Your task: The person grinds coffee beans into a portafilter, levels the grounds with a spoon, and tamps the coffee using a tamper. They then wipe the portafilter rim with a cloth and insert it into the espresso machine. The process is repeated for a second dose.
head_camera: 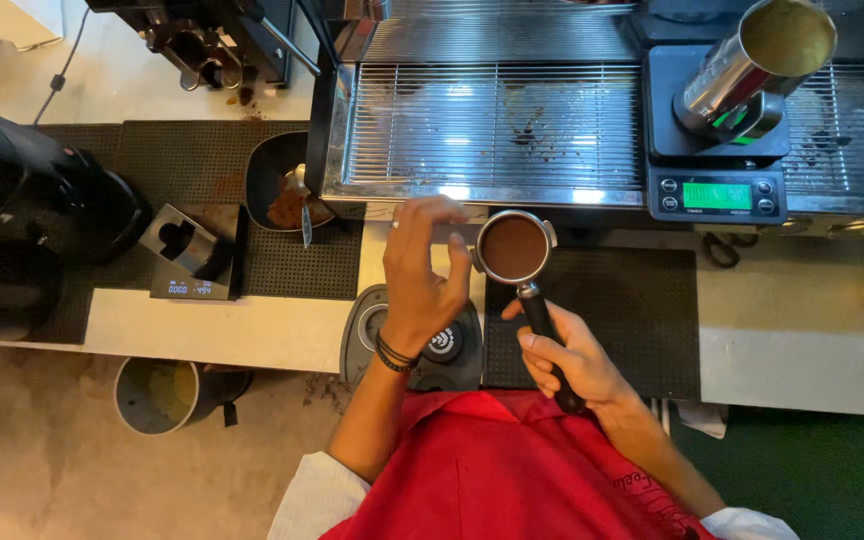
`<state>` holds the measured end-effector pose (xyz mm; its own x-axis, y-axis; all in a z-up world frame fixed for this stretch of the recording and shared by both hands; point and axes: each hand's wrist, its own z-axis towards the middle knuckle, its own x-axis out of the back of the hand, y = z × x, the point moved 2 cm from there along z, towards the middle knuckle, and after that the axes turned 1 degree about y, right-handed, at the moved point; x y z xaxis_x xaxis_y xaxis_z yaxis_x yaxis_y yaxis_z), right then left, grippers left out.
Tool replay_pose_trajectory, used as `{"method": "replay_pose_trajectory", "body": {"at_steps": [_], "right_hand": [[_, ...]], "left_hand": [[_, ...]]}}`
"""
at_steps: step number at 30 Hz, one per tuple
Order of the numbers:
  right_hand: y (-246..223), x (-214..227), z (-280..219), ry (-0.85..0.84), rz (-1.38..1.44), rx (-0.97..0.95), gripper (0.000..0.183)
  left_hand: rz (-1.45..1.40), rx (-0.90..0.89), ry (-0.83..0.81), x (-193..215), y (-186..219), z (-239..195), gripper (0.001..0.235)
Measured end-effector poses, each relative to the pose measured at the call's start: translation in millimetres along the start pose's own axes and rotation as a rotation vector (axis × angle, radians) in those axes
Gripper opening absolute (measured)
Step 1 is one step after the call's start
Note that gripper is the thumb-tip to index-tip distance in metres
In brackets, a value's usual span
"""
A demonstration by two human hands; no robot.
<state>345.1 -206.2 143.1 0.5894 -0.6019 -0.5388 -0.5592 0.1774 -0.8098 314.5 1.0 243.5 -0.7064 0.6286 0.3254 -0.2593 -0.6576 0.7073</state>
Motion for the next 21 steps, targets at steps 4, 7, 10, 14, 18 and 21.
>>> {"method": "replay_pose_trajectory", "body": {"at_steps": [4,7,10,14,18,21], "right_hand": [[-1,0,3,-0.004,0.029,0.005,0.036],[-2,-1,5,-0.016,0.042,0.009,0.034],[3,0,6,-0.028,0.049,0.002,0.035],[4,-1,7,-0.021,0.025,0.003,0.033],[7,6,8,-0.001,-0.021,-0.019,0.027],[17,18,8,0.023,-0.056,-0.037,0.026]], "left_hand": [[0.045,-0.063,-0.112,3,2,-9,0.028],[-0.017,-0.033,-0.153,1,0,-11,0.066],[-0.021,-0.013,-0.203,-4,-9,-13,0.075],[0.083,-0.087,-0.228,-9,-7,-14,0.092],[0.22,-0.187,-0.27,-14,4,-12,0.102],[0.289,-0.248,-0.289,-16,8,-9,0.093]]}}
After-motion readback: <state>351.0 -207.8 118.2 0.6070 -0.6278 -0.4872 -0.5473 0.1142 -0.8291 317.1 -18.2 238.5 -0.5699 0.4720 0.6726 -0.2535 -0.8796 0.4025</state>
